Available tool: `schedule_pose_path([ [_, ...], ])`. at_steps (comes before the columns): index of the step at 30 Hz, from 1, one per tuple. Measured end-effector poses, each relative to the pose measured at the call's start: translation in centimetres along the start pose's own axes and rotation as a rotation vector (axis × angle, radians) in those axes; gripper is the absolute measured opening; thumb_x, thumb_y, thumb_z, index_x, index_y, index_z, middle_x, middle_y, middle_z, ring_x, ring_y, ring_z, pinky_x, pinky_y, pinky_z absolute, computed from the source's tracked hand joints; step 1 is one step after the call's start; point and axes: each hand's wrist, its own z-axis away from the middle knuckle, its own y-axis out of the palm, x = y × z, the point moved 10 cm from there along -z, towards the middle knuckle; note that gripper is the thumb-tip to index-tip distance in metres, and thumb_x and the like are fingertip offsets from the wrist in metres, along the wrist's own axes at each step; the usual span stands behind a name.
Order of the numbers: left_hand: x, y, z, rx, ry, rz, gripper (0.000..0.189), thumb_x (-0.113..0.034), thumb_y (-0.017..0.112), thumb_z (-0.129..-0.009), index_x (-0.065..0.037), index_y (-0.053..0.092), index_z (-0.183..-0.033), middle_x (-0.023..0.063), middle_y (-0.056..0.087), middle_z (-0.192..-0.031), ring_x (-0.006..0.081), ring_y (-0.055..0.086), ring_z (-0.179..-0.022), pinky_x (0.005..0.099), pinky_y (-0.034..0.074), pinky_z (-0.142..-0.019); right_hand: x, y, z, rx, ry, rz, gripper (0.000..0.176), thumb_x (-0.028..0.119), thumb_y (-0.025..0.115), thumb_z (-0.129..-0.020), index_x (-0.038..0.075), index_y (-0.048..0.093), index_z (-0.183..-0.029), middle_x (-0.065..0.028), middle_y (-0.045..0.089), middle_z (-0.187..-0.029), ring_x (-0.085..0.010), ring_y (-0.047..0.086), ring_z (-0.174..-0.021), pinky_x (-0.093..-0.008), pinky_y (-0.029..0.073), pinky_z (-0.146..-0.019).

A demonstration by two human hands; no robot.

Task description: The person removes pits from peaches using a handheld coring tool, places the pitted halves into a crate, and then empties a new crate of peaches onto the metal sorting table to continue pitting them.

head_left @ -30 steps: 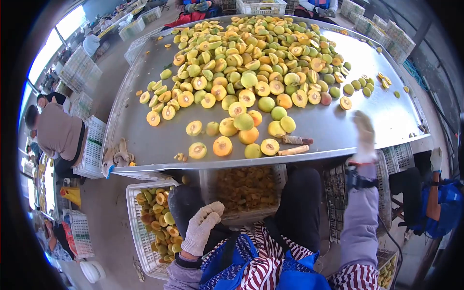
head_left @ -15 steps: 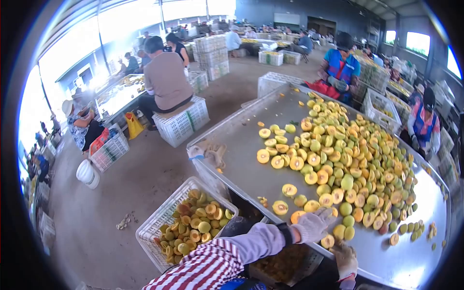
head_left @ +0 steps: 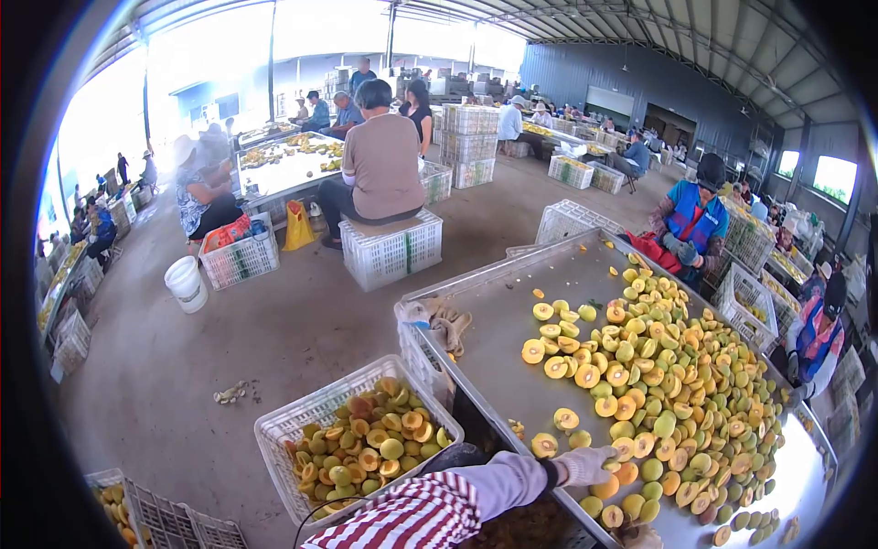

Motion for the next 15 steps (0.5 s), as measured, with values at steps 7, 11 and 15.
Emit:
schedule_pose_path([
  [7,4.3,-14.6,15.5,-0.427,-0.062,0.939,0.050,-0.031,0.065,-0.095,-0.006,0.054,-0.136,0.0059,0.066,-0.118,0.0140,0.063,-0.103,0.0276,0.053,-0.079,0.6,-4.0,4.2,-0.152,0.096,-0.357,0.054,0.049,0.068,-0.085,0.009,0.063,-0.122,-0.0171,0.069,-0.113,-0.0367,0.065,-0.104,-0.0452,0.053,-0.087],
  [11,10.2,-28.4,27.0,-0.921,0.191,1.282,0.033,-0.030,0.062,-0.095,-0.008,0.058,-0.119,0.0087,0.067,-0.104,0.0191,0.067,-0.092,0.0304,0.055,-0.068,-2.3,-5.4,8.0,-0.557,0.080,-0.955,0.058,0.043,0.069,-0.089,0.004,0.055,-0.129,-0.0153,0.064,-0.118,-0.0252,0.063,-0.108,-0.0392,0.050,-0.091],
  [15,6.4,-38.3,35.7,-1.129,-0.218,-0.128,0.037,-0.035,0.057,-0.097,-0.015,0.056,-0.128,0.0092,0.069,-0.107,0.0275,0.071,-0.085,0.0385,0.059,-0.072,1.7,-11.1,13.1,-0.437,0.368,-1.570,0.042,0.029,0.063,-0.096,-0.002,0.054,-0.124,-0.0133,0.062,-0.109,-0.0247,0.058,-0.100,-0.0377,0.048,-0.090],
])
